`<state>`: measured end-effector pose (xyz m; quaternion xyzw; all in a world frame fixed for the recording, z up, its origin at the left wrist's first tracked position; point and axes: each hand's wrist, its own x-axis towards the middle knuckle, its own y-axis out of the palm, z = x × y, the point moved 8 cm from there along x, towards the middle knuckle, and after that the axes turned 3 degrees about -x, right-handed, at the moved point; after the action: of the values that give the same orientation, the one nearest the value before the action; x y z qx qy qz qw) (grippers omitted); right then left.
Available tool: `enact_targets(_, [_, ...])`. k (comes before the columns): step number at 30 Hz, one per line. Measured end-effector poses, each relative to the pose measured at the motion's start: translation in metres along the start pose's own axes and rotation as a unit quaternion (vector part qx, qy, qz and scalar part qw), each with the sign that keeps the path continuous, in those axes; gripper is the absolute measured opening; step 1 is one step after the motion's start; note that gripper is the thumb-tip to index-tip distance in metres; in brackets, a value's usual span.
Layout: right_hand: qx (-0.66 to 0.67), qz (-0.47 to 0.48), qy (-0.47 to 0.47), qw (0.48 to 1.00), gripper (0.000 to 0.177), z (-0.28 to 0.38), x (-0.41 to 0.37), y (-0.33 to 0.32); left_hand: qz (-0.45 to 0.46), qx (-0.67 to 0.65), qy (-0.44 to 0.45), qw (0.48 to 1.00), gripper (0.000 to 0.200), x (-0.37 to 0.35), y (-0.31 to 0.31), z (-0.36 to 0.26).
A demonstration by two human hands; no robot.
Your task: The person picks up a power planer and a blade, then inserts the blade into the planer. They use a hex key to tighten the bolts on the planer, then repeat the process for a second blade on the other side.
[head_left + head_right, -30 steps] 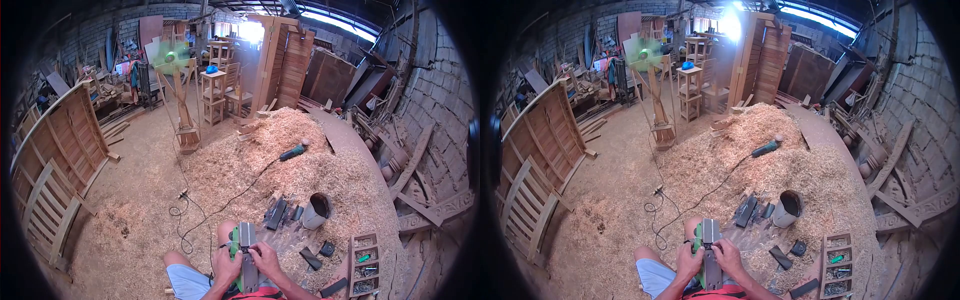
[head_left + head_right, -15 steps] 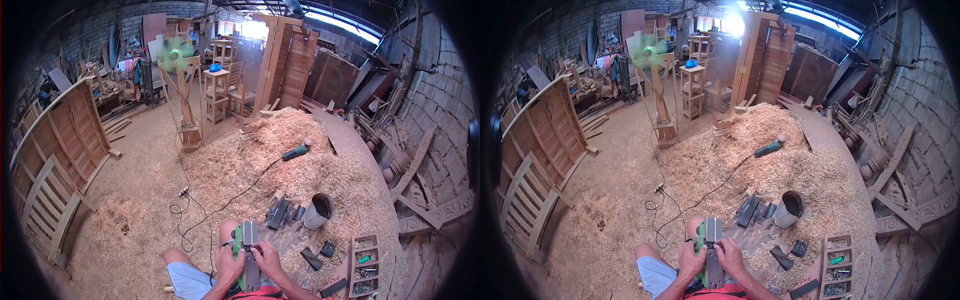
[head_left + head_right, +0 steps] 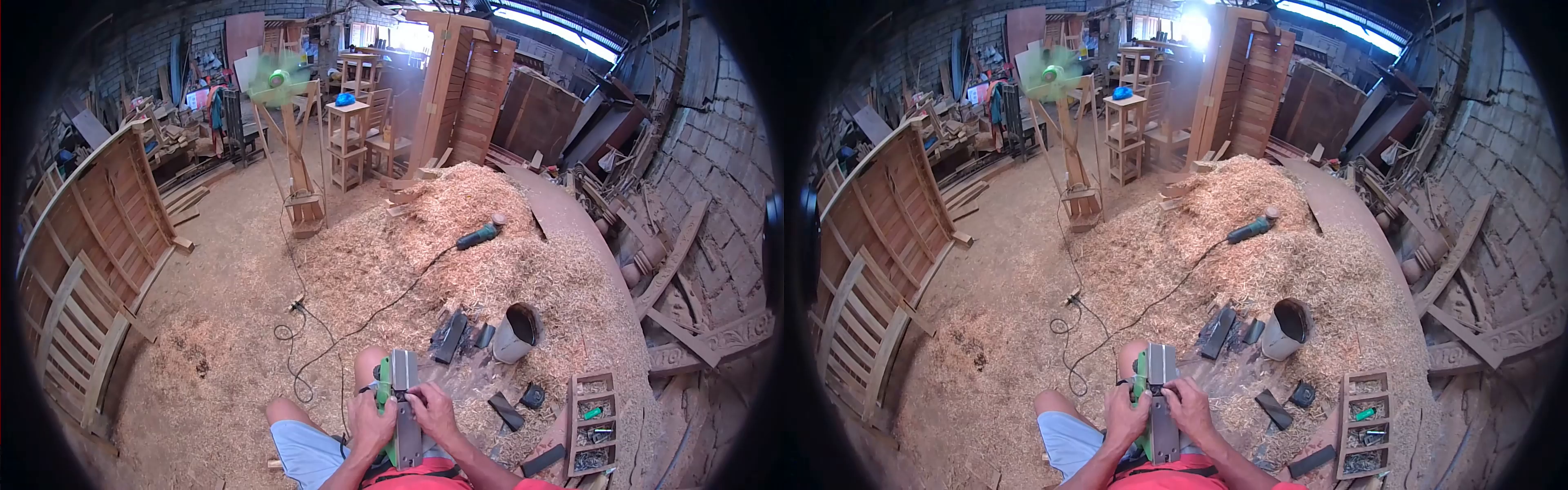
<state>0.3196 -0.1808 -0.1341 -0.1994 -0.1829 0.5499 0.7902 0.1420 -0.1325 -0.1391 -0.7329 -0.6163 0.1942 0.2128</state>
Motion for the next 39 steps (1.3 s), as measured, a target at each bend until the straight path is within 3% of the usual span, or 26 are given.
enact_targets(6, [-0.02, -0.019, -0.037, 0.999, 0.015, -0.004, -0.002, 0.002, -0.015, -0.004, 0.01, 1.0, 0.045, -0.001, 0.0, -0.001])
enact_targets(9, [0.01, 0.005, 0.012, 1.0, 0.014, -0.014, 0.002, 0.004, -0.011, -0.001, 0.007, 1.0, 0.044, -0.001, 0.002, -0.002])
enact_targets(12, [-0.019, -0.03, -0.067, 0.997, 0.014, 0.009, -0.005, -0.003, -0.011, 0.007, 0.007, 1.0, 0.044, -0.001, 0.001, -0.002])
enact_targets(15, [0.005, -0.003, -0.015, 1.0, 0.013, -0.009, 0.0, 0.002, -0.017, 0.009, 0.01, 1.0, 0.044, -0.002, 0.002, -0.001])
enact_targets(21, [-0.049, -0.055, -0.04, 0.996, 0.012, 0.016, -0.006, -0.014, -0.008, 0.008, 0.012, 1.0, 0.045, -0.002, -0.001, -0.007])
enact_targets(24, [-0.031, -0.046, 0.0, 0.998, 0.012, -0.005, -0.006, -0.013, -0.02, 0.004, 0.015, 1.0, 0.044, -0.004, -0.002, -0.006])
enact_targets(27, [-0.09, -0.033, -0.062, 0.993, 0.012, 0.002, -0.003, -0.015, -0.024, 0.008, 0.018, 1.0, 0.044, -0.004, 0.0, -0.008])
enact_targets(30, [0.029, 0.026, 0.131, 0.991, 0.013, -0.041, -0.001, -0.006, -0.017, 0.023, 0.012, 1.0, 0.044, -0.004, 0.001, -0.005])
enact_targets(33, [-0.018, -0.046, -0.005, 0.999, 0.016, -0.019, -0.007, -0.013, -0.029, 0.008, 0.02, 0.999, 0.044, -0.001, 0.0, -0.005])
enact_targets(36, [-0.034, -0.024, 0.027, 0.999, 0.018, -0.02, -0.003, -0.013, -0.028, 0.001, 0.021, 0.999, 0.043, -0.005, 0.0, -0.004])
enact_targets(39, [-0.042, -0.043, -0.006, 0.998, 0.018, -0.003, -0.002, -0.016, -0.032, -0.003, 0.025, 0.999, 0.041, -0.001, -0.002, -0.003])
